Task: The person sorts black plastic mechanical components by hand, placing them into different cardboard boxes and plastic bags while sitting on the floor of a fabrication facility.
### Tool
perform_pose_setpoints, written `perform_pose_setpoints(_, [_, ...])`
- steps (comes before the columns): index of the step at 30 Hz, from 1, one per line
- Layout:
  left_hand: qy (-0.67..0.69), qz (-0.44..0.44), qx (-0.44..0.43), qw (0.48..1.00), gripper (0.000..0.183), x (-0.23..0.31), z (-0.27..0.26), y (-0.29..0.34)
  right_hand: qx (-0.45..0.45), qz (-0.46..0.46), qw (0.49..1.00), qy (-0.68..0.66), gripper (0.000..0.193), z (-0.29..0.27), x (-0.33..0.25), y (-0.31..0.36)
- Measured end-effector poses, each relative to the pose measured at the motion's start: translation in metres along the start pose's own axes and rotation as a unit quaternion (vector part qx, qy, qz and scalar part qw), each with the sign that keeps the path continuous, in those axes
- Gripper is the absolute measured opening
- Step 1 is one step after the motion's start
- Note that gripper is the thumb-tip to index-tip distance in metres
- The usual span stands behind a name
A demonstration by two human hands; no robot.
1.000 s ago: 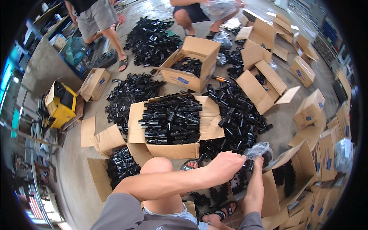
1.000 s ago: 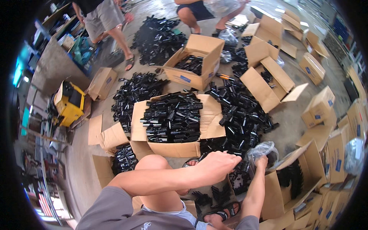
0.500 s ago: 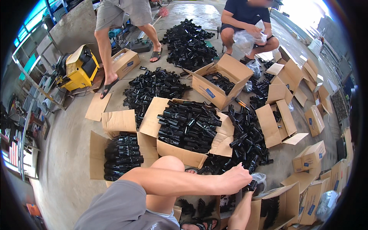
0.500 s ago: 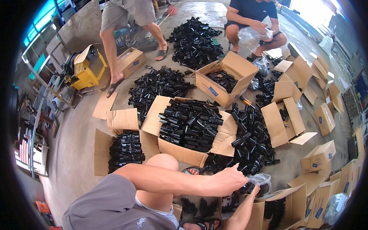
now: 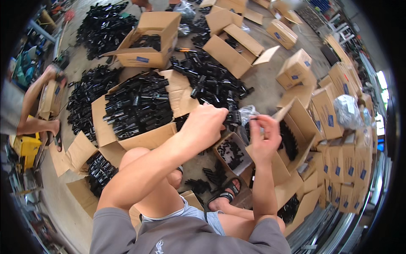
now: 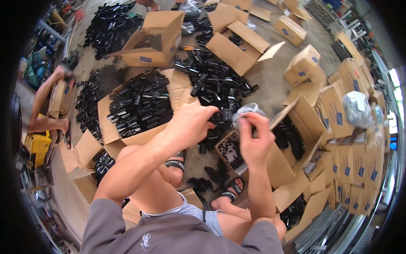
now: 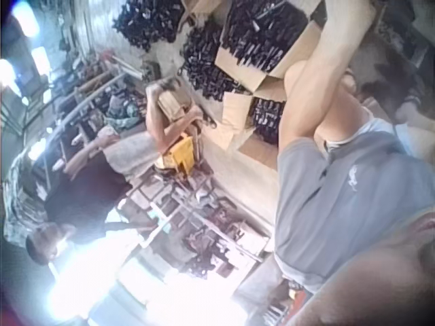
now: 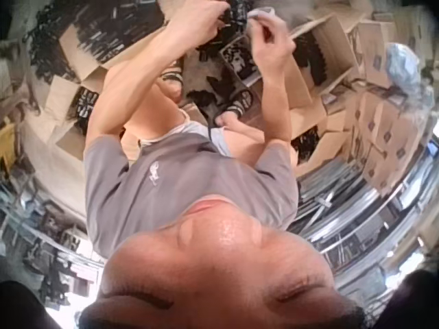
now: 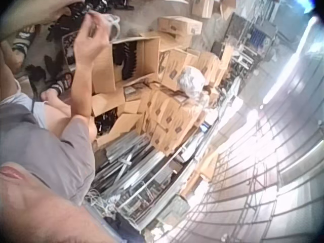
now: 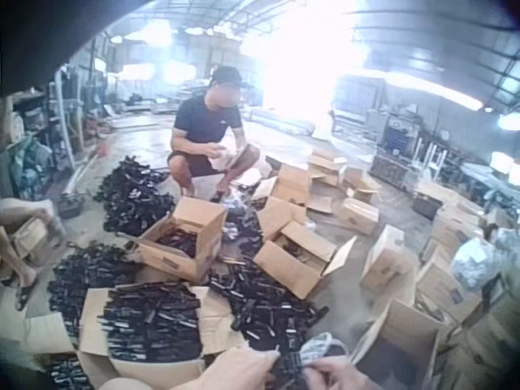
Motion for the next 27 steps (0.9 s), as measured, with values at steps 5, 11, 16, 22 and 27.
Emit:
perform_pose_setpoints(5, [-0.034, 0.046, -0.040, 0.998, 0.028, 0.004, 0.018, 0.003, -0.078, -0.156, 0.979, 0.109, 0.014, -0.001, -0.022, 0.006])
perform_pose_setpoints(11, [-0.034, 0.046, -0.038, 0.998, 0.019, 0.008, 0.026, 0.012, -0.105, -0.237, 0.945, 0.199, 0.012, 0.003, -0.023, 0.015])
perform_pose_setpoints(16, [-0.028, 0.035, -0.032, 0.998, 0.019, 0.010, 0.026, 0.017, -0.144, -0.230, 0.933, 0.235, 0.011, 0.001, -0.034, 0.015])
perform_pose_setpoints(22, [-0.032, 0.042, -0.034, 0.998, 0.018, 0.010, 0.026, 0.019, -0.141, -0.214, 0.936, 0.242, 0.012, -0.002, -0.041, 0.015])
perform_pose_setpoints(27, [-0.029, 0.051, -0.024, 0.998, 0.018, 0.013, 0.024, 0.020, -0.139, -0.228, 0.928, 0.262, 0.012, 0.001, -0.041, 0.015])
Point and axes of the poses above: each hand's wrist, its own y-axis away from the middle knuckle, its own z-axis out of the palm, x = y × z, the point moved 1 cm from there along -y, towards the middle knuckle, and after that the axes turned 6 degrees about y, right-handed, at the moved point
